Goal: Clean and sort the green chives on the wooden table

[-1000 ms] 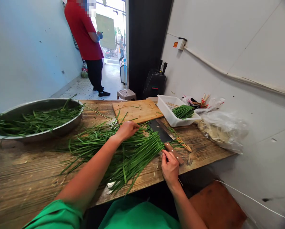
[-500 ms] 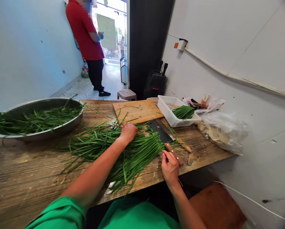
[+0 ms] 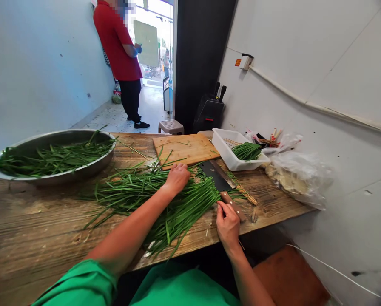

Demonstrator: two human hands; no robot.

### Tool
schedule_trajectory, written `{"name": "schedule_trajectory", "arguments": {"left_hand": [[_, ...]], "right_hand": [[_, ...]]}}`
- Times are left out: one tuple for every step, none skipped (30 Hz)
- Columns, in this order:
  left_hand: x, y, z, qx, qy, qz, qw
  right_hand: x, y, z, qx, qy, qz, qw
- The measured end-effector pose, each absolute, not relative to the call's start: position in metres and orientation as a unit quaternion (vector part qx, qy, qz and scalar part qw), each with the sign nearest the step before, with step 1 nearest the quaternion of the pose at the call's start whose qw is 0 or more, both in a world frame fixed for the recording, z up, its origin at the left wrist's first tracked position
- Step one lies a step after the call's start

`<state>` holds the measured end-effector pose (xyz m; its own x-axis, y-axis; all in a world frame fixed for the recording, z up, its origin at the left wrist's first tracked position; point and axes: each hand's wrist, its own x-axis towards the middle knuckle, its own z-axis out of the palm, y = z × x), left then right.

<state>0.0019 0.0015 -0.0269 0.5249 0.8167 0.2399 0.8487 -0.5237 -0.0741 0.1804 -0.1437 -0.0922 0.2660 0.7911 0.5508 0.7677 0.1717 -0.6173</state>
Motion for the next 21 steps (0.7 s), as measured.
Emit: {"name": "schedule_trajectory", "arguments": {"left_hand": [[0.003,0.000,-0.025,-0.869,-0.480,-0.080,0.085],[0.003,-0.001,-0.024,-0.868,-0.484,-0.073,0.077],[0.003,-0.001,-0.023,-0.866,-0.490,-0.067,0.068],[0.002,0.000,-0.023,-0.865,-0.494,-0.064,0.055],[0.001,0.000,-0.023,-0.866,-0.494,-0.066,0.042],[0.000,0.002,-0.023,-0.868,-0.491,-0.074,0.029],[-0.002,0.003,-0.023,-0.870,-0.486,-0.087,0.017],[-0.003,0.004,-0.024,-0.871,-0.480,-0.104,0.007],[-0.004,0.006,-0.025,-0.871,-0.474,-0.127,-0.002],[-0.004,0.007,-0.026,-0.870,-0.470,-0.151,-0.015],[-0.003,0.008,-0.027,-0.868,-0.465,-0.172,-0.037],[-0.001,0.008,-0.028,-0.865,-0.459,-0.188,-0.068],[0.001,0.008,-0.028,-0.862,-0.453,-0.201,-0.106],[0.003,0.008,-0.029,-0.857,-0.447,-0.210,-0.146],[0.006,0.008,-0.030,-0.850,-0.442,-0.219,-0.183],[0.008,0.008,-0.030,-0.842,-0.440,-0.229,-0.212],[0.009,0.007,-0.030,-0.833,-0.441,-0.240,-0.234],[0.011,0.007,-0.029,-0.824,-0.442,-0.252,-0.250],[0.012,0.006,-0.029,-0.817,-0.442,-0.261,-0.262],[0.012,0.005,-0.028,-0.813,-0.440,-0.266,-0.272],[0.013,0.004,-0.027,-0.812,-0.437,-0.268,-0.280]], "right_hand": [[0.180,-0.144,-0.092,-0.644,-0.606,0.013,0.468],[0.180,-0.144,-0.092,-0.644,-0.606,0.013,0.467],[0.180,-0.144,-0.092,-0.644,-0.606,0.014,0.467],[0.180,-0.144,-0.092,-0.644,-0.605,0.014,0.468],[0.180,-0.144,-0.091,-0.643,-0.605,0.014,0.470],[0.180,-0.144,-0.091,-0.642,-0.605,0.013,0.471],[0.180,-0.144,-0.091,-0.642,-0.605,0.012,0.471],[0.180,-0.144,-0.092,-0.642,-0.605,0.010,0.471],[0.180,-0.144,-0.092,-0.642,-0.605,0.009,0.471],[0.180,-0.144,-0.092,-0.643,-0.605,0.009,0.470],[0.180,-0.144,-0.092,-0.643,-0.605,0.009,0.470],[0.180,-0.144,-0.092,-0.643,-0.604,0.009,0.470],[0.180,-0.143,-0.092,-0.643,-0.604,0.008,0.471],[0.180,-0.143,-0.092,-0.643,-0.604,0.008,0.471],[0.180,-0.143,-0.092,-0.643,-0.603,0.009,0.471],[0.181,-0.143,-0.092,-0.644,-0.603,0.011,0.470],[0.181,-0.143,-0.092,-0.645,-0.604,0.014,0.469],[0.181,-0.143,-0.092,-0.645,-0.604,0.016,0.467],[0.181,-0.143,-0.092,-0.646,-0.605,0.019,0.466],[0.181,-0.143,-0.092,-0.645,-0.605,0.020,0.466],[0.181,-0.143,-0.091,-0.645,-0.605,0.020,0.466]]}}
